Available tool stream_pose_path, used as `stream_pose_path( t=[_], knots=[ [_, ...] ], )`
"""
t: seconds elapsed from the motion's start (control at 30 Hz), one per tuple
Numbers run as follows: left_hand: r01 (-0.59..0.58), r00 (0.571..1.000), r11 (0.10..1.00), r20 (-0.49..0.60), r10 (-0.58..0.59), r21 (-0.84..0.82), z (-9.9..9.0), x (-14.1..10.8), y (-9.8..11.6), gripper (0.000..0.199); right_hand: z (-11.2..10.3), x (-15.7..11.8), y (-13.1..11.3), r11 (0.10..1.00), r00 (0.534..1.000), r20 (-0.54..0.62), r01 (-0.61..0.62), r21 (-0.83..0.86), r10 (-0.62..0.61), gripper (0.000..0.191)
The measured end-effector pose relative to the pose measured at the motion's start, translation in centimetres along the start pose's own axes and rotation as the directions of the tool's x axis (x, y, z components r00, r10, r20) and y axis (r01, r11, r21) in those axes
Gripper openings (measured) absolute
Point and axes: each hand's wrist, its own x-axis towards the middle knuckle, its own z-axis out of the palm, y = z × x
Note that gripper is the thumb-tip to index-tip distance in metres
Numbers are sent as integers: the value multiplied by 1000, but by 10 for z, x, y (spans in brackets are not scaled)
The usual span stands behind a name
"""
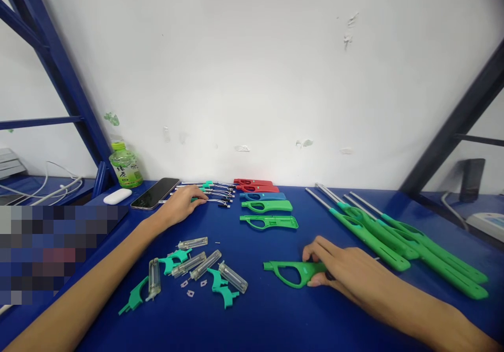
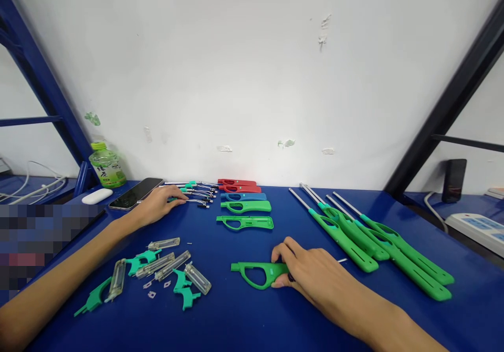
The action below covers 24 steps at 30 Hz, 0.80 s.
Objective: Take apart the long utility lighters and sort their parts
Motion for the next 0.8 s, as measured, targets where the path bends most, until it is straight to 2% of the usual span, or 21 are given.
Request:
stream_pose_path(
  t=[0.23,0.53,0.6,0.73,0.8],
  knots=[
    [8,1000,1000,-4,-8,9,0,-1,0,30,-6,-4,1,995,998,57,-12,94,6,14],
    [10,1000,999,10,-10,37,-1,-1,6,30,-12,-3,-3,997,999,31,-18,76,16,15],
    [15,1000,999,4,-15,42,-1,-2,8,31,-12,-2,-5,1000,1000,1,12,27,-12,18],
    [10,1000,999,11,-10,48,-1,-3,10,30,-2,3,-6,969,991,-65,96,-225,-114,25],
    [4,1000,999,18,-5,51,-2,-3,10,30,1,6,-4,955,989,-79,102,-277,-128,29]
  ],
)
